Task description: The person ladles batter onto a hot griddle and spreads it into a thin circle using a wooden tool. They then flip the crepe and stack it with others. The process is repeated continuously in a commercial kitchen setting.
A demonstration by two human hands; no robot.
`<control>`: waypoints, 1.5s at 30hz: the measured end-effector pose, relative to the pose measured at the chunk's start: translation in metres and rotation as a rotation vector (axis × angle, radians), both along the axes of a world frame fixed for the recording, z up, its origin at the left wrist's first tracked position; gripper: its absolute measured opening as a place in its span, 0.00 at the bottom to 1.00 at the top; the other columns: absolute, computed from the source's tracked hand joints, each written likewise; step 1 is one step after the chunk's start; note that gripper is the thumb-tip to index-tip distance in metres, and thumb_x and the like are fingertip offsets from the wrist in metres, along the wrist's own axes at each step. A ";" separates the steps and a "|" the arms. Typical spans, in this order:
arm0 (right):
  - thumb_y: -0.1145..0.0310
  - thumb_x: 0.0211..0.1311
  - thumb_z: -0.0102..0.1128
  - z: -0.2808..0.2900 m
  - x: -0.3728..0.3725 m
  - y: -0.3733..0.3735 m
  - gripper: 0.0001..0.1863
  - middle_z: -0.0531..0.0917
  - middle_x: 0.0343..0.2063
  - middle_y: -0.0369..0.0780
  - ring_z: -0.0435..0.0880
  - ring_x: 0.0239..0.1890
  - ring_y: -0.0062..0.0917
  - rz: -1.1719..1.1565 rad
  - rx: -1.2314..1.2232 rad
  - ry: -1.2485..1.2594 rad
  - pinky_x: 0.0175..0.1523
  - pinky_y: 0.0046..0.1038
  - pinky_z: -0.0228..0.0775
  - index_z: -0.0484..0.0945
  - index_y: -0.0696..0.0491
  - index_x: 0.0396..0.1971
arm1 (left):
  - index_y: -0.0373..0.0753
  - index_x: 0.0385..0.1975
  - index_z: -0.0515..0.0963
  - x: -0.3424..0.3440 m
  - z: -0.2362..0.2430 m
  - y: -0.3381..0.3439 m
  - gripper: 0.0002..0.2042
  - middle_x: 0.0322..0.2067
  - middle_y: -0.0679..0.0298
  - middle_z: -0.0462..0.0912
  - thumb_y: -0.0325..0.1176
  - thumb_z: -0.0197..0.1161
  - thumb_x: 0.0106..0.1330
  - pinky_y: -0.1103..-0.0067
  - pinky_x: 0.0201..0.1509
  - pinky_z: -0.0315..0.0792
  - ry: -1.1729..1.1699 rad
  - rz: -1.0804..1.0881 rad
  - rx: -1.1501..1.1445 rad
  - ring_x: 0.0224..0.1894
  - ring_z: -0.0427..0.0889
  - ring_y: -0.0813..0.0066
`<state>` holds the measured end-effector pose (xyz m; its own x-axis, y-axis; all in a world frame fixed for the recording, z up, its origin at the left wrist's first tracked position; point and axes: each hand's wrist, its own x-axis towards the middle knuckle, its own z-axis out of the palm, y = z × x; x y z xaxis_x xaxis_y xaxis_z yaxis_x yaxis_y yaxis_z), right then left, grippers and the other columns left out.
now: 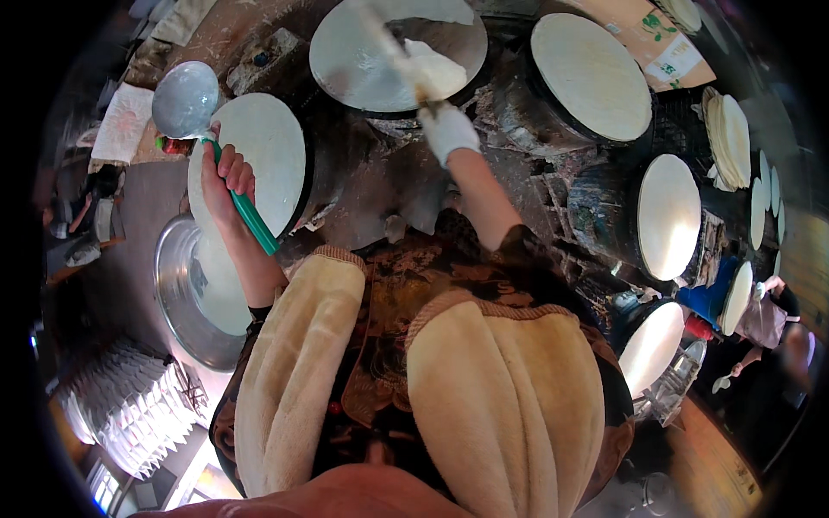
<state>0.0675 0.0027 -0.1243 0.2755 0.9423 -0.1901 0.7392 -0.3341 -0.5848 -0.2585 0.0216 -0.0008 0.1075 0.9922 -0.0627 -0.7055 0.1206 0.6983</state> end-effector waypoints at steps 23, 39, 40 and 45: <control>0.49 0.62 0.45 -0.005 0.125 0.026 0.22 0.81 0.32 0.53 0.80 0.38 0.46 0.068 -0.007 -0.247 0.43 0.45 0.70 0.75 0.52 0.42 | 0.40 0.56 0.64 0.057 -0.016 0.020 0.16 0.14 0.74 0.58 0.38 0.41 0.74 0.89 0.09 0.55 -0.010 -0.154 -0.108 0.10 0.56 0.88; 0.50 0.62 0.47 -0.005 0.143 0.025 0.22 0.77 0.38 0.50 0.78 0.42 0.46 0.211 0.070 -0.231 0.45 0.42 0.70 0.77 0.54 0.37 | 0.39 0.57 0.62 0.099 -0.005 0.023 0.16 0.14 0.74 0.57 0.37 0.41 0.73 0.88 0.08 0.54 -0.024 -0.175 -0.101 0.09 0.55 0.88; 0.49 0.62 0.47 -0.013 0.152 0.013 0.22 0.76 0.40 0.50 0.78 0.42 0.46 0.203 0.013 -0.253 0.46 0.42 0.70 0.77 0.53 0.38 | 0.39 0.57 0.61 0.098 -0.005 0.024 0.16 0.14 0.74 0.57 0.37 0.41 0.73 0.88 0.08 0.54 -0.017 -0.188 -0.088 0.09 0.55 0.88; 0.49 0.63 0.46 -0.027 0.176 0.078 0.21 0.77 0.40 0.49 0.78 0.43 0.45 0.004 0.044 -0.412 0.47 0.42 0.71 0.75 0.51 0.42 | 0.38 0.58 0.61 0.110 -0.008 0.032 0.17 0.14 0.74 0.57 0.36 0.41 0.73 0.88 0.07 0.54 -0.007 -0.181 -0.120 0.09 0.55 0.88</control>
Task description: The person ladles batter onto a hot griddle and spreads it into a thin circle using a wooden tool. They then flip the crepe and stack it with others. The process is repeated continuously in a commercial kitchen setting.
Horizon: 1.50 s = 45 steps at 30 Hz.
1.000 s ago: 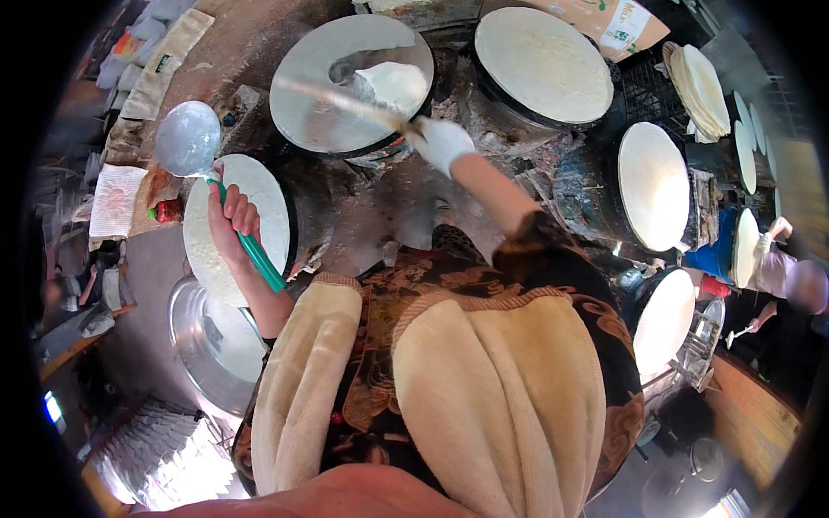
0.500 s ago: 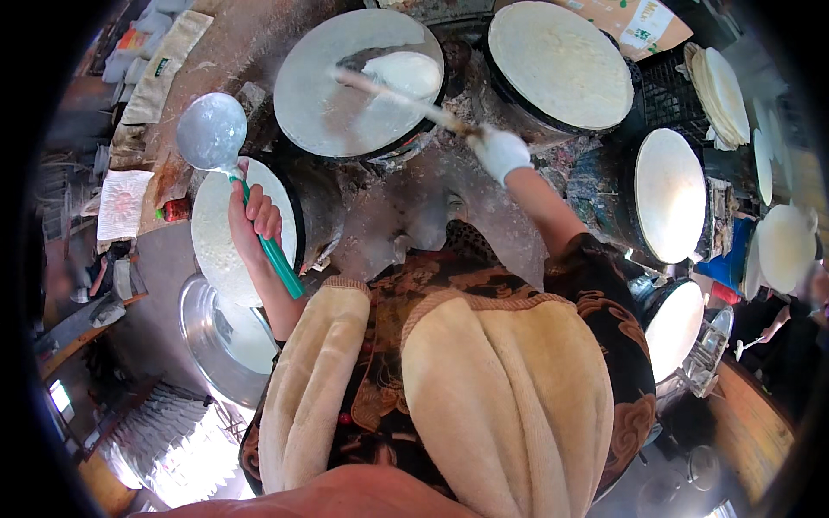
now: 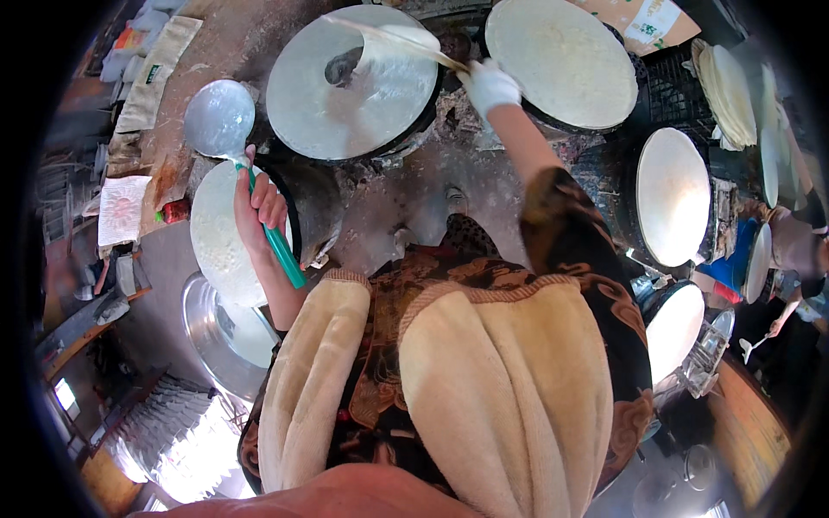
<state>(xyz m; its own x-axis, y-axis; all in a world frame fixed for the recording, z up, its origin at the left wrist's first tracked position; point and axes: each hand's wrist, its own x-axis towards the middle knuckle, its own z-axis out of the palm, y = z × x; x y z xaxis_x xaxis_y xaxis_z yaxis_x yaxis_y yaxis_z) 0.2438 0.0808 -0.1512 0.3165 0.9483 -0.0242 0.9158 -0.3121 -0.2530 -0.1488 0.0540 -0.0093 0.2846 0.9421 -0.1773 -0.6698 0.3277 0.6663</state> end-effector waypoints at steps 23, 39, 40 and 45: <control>0.51 0.62 0.52 0.007 -0.147 -0.075 0.23 0.71 0.16 0.31 0.65 0.12 0.16 -0.494 0.091 1.499 0.14 0.21 0.55 0.74 0.48 0.53 | 0.48 0.20 0.64 0.000 -0.054 0.004 0.16 0.08 0.76 0.56 0.44 0.45 0.71 0.84 0.06 0.55 -0.056 -0.196 -0.546 0.07 0.57 0.84; 0.56 0.62 0.55 0.035 -0.060 -0.010 0.23 0.69 0.16 0.30 0.62 0.12 0.14 0.021 -0.378 1.184 0.16 0.21 0.51 0.74 0.53 0.52 | 0.42 0.28 0.63 0.003 -0.122 0.112 0.09 0.13 0.71 0.62 0.38 0.53 0.66 0.83 0.10 0.57 0.421 -0.156 -0.473 0.10 0.61 0.81; 0.57 0.61 0.55 0.033 -0.053 -0.016 0.21 0.68 0.15 0.29 0.58 0.09 0.12 0.067 -0.351 1.148 0.14 0.21 0.44 0.75 0.52 0.52 | 0.41 0.30 0.63 0.008 -0.126 0.117 0.08 0.14 0.70 0.63 0.36 0.53 0.66 0.83 0.11 0.58 0.453 -0.108 -0.448 0.11 0.62 0.81; 0.52 0.65 0.46 -0.003 -0.086 -0.078 0.24 0.78 0.21 0.44 0.75 0.19 0.32 -0.133 0.000 0.924 0.26 0.30 0.66 0.73 0.51 0.54 | 0.37 0.33 0.65 0.038 -0.138 0.118 0.07 0.18 0.66 0.68 0.34 0.51 0.66 0.81 0.13 0.63 0.569 -0.040 -0.262 0.14 0.66 0.78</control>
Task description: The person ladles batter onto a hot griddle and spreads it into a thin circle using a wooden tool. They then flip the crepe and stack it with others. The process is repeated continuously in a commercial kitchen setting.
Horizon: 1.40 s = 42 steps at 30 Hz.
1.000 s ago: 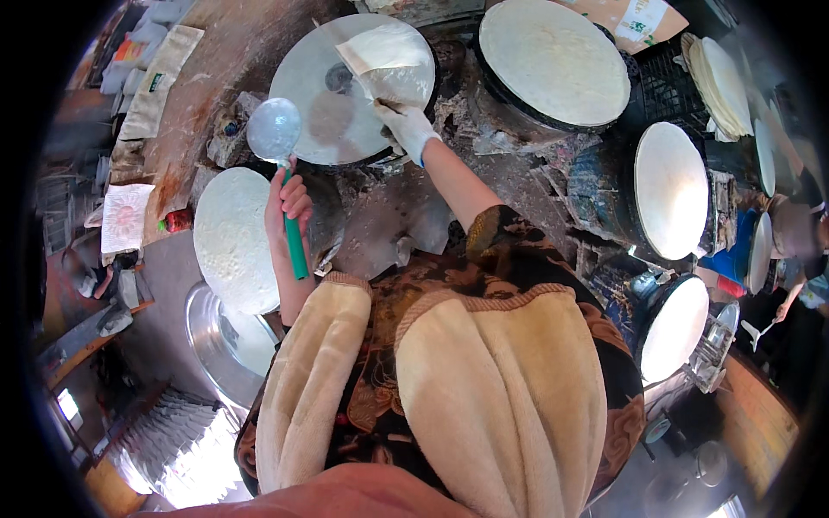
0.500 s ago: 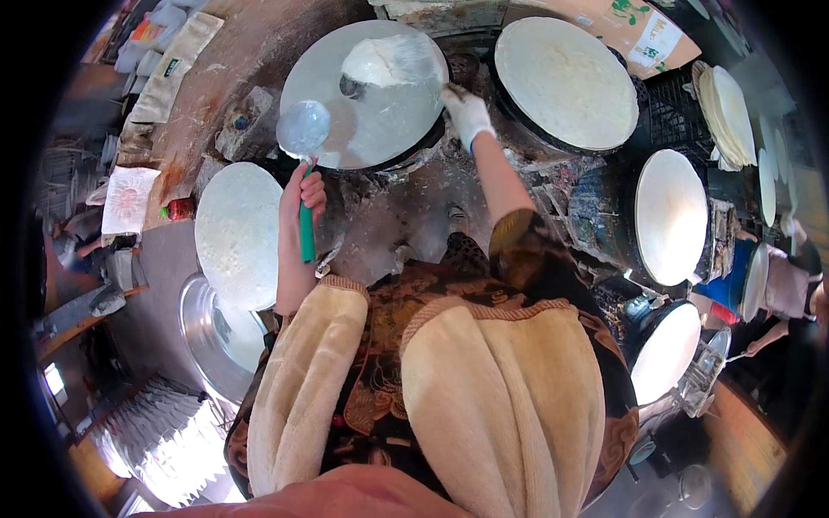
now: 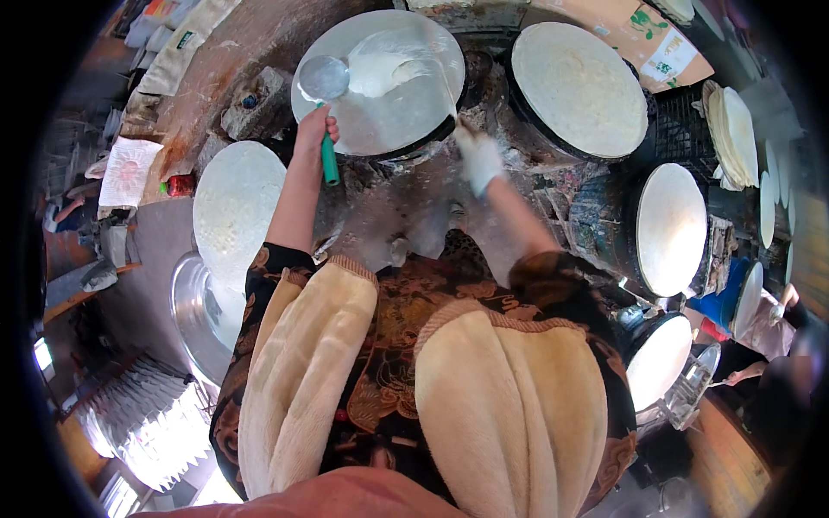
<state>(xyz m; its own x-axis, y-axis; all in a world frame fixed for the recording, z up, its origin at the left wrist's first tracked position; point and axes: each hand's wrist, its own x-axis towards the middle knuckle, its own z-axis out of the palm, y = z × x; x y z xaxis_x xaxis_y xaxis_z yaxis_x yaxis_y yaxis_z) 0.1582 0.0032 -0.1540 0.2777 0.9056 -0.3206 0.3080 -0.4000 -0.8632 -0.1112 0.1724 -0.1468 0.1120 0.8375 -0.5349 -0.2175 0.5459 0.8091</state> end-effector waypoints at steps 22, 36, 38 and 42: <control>0.57 0.62 0.55 0.051 -0.040 0.031 0.17 0.71 0.13 0.32 0.66 0.10 0.18 -0.064 -0.025 0.343 0.15 0.23 0.55 0.78 0.49 0.47 | 0.39 0.39 0.69 -0.002 0.065 -0.068 0.10 0.10 0.76 0.54 0.39 0.48 0.70 0.86 0.12 0.53 -0.631 0.165 0.024 0.10 0.57 0.84; 0.50 0.60 0.54 0.052 -0.072 -0.035 0.25 0.81 0.24 0.45 0.80 0.26 0.32 0.098 -0.197 -0.127 0.33 0.33 0.69 0.77 0.57 0.46 | 0.44 0.16 0.64 -0.039 0.089 -0.089 0.18 0.10 0.74 0.57 0.41 0.48 0.70 0.85 0.11 0.54 -0.858 -0.020 -0.289 0.09 0.57 0.82; 0.50 0.58 0.58 0.060 -0.076 -0.060 0.25 0.76 0.18 0.37 0.73 0.18 0.24 0.201 -0.184 0.172 0.24 0.28 0.64 0.78 0.56 0.45 | 0.47 0.15 0.61 -0.037 0.088 -0.106 0.19 0.08 0.74 0.56 0.42 0.47 0.71 0.84 0.09 0.54 -0.864 -0.063 -0.359 0.08 0.58 0.83; 0.52 0.59 0.59 0.100 -0.074 -0.084 0.21 0.72 0.16 0.32 0.65 0.12 0.14 -0.149 -0.225 0.543 0.15 0.20 0.52 0.79 0.52 0.44 | 0.45 0.27 0.66 -0.032 0.075 -0.128 0.14 0.09 0.75 0.56 0.47 0.48 0.70 0.84 0.06 0.51 -0.707 -0.261 -0.372 0.07 0.57 0.85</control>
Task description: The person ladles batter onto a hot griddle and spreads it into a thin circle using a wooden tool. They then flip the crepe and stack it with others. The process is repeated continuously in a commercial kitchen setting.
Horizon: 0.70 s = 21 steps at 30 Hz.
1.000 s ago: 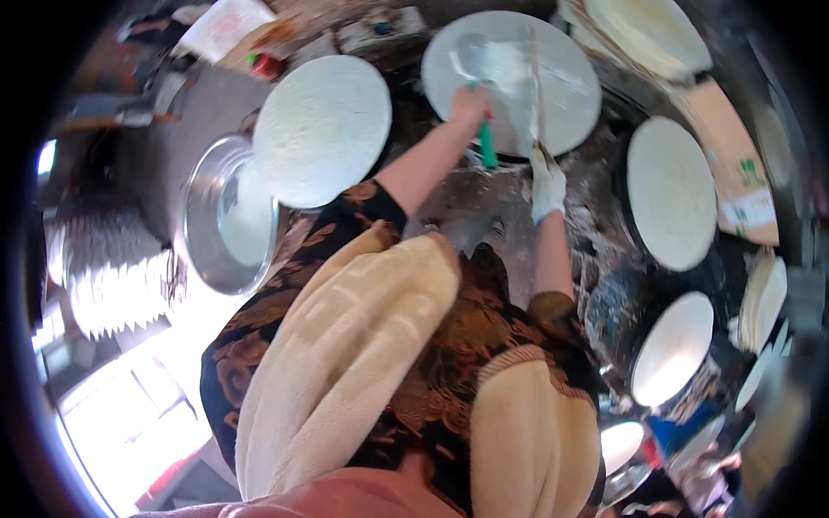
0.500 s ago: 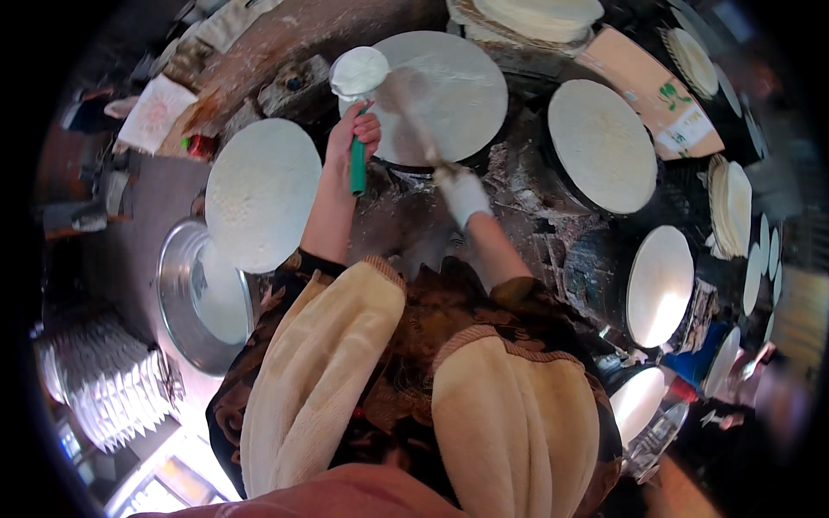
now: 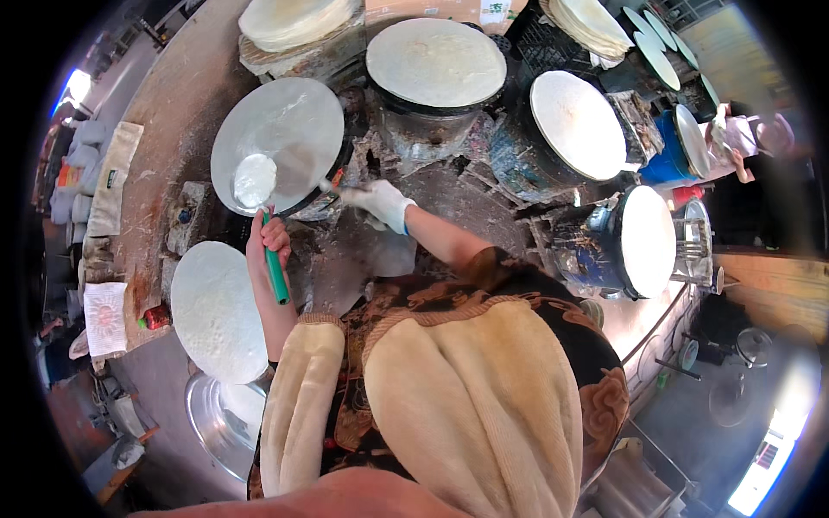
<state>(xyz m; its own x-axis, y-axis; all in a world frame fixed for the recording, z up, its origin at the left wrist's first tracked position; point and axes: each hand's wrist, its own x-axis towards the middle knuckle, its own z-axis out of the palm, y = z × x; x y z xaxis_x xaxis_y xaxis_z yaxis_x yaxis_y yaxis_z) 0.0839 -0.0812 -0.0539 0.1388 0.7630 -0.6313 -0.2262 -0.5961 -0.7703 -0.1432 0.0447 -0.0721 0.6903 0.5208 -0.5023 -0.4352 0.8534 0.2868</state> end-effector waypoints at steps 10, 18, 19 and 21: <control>0.60 0.57 0.58 0.069 0.012 0.018 0.19 0.83 0.37 0.40 0.81 0.37 0.21 0.287 0.325 -0.017 0.46 0.22 0.72 0.79 0.57 0.44 | 0.45 0.28 0.70 0.092 0.025 -0.027 0.09 0.06 0.77 0.57 0.42 0.57 0.64 0.85 0.05 0.52 0.513 -0.072 0.273 0.04 0.56 0.85; 0.57 0.59 0.58 -0.019 0.173 -0.010 0.16 0.80 0.17 0.36 0.72 0.12 0.17 -0.300 0.017 0.136 0.14 0.20 0.61 0.81 0.56 0.27 | 0.33 0.37 0.70 0.159 0.142 -0.028 0.10 0.10 0.76 0.60 0.34 0.53 0.65 0.90 0.05 0.57 -0.218 0.035 0.293 0.06 0.60 0.89; 0.58 0.59 0.57 -0.035 0.197 -0.016 0.15 0.80 0.17 0.36 0.72 0.12 0.17 -0.376 0.039 0.094 0.14 0.21 0.60 0.81 0.56 0.26 | 0.31 0.37 0.70 0.174 0.156 -0.034 0.09 0.12 0.76 0.61 0.32 0.52 0.65 0.91 0.05 0.58 -0.260 0.121 0.337 0.07 0.60 0.91; 0.60 0.59 0.56 -0.049 0.236 -0.025 0.14 0.80 0.18 0.38 0.72 0.12 0.19 -0.538 0.082 0.007 0.14 0.22 0.60 0.80 0.55 0.25 | 0.31 0.40 0.70 0.168 0.120 -0.001 0.09 0.13 0.74 0.64 0.31 0.51 0.66 0.91 0.07 0.59 -0.326 0.091 0.287 0.07 0.60 0.90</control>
